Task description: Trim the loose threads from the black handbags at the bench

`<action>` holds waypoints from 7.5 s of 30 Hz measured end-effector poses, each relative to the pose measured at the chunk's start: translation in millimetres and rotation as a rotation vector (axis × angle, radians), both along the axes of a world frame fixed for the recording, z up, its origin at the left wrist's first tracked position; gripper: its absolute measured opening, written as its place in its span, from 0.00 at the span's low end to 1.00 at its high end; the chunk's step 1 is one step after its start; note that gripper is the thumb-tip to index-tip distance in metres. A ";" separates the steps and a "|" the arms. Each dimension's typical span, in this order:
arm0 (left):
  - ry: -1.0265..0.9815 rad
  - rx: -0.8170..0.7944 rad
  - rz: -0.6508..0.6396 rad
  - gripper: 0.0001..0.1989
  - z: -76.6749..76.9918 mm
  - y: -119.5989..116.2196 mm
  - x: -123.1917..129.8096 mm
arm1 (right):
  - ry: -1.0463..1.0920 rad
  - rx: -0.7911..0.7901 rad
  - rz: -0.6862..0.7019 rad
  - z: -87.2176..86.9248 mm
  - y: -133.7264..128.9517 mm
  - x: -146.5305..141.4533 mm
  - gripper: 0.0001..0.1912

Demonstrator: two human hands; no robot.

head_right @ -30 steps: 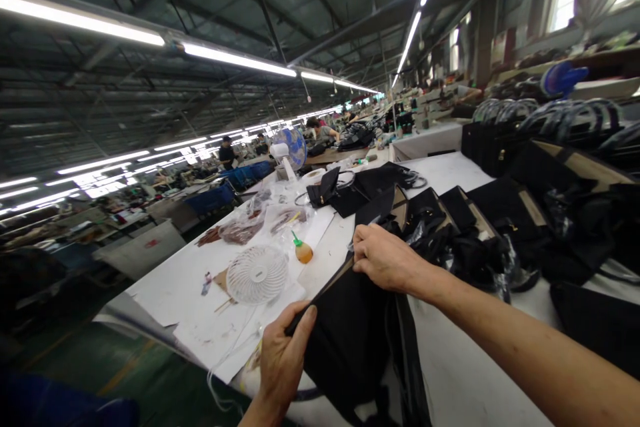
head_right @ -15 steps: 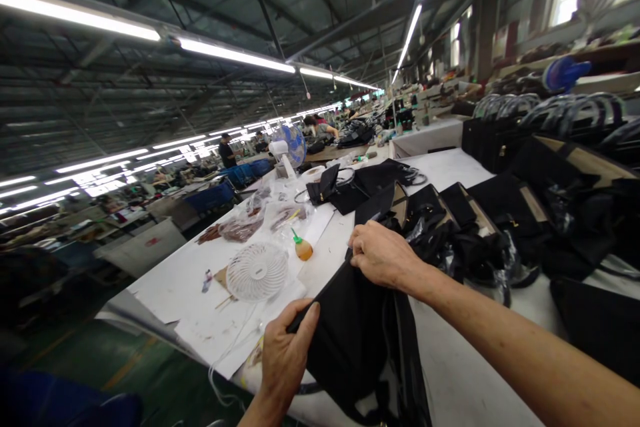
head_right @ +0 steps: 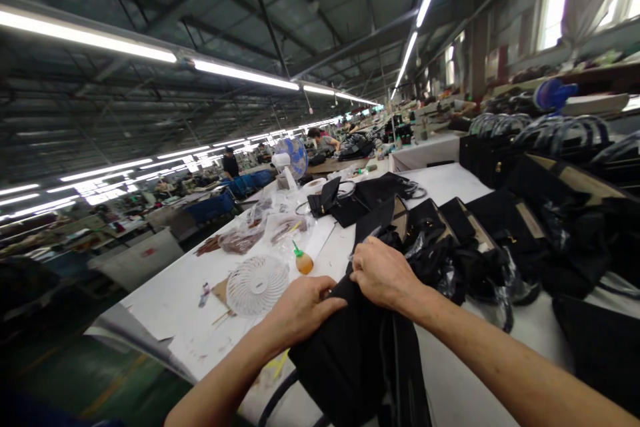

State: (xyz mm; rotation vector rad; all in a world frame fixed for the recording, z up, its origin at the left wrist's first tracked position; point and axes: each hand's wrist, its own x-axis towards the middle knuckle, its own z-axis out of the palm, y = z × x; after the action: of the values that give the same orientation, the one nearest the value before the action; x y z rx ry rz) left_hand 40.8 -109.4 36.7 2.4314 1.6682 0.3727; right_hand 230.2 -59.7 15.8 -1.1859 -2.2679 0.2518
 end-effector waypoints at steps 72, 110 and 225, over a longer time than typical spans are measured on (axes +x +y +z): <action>-0.234 -0.002 -0.087 0.14 -14.0 75.0 69.1 | 0.016 0.002 -0.249 -0.7 16.5 44.4 0.07; 0.048 0.199 -0.544 0.12 6.0 51.4 54.8 | 0.664 -0.538 -0.146 -50.7 -72.0 64.2 0.13; 0.175 0.242 -0.090 0.08 -4.7 78.7 74.8 | 0.053 -0.070 -0.491 -25.5 -24.9 73.7 0.10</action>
State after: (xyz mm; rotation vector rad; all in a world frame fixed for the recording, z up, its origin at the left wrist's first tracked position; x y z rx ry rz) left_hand 115.6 -30.6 32.0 2.7775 1.6582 0.3788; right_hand 303.8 -84.6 -9.7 -1.7015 -1.8620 0.1688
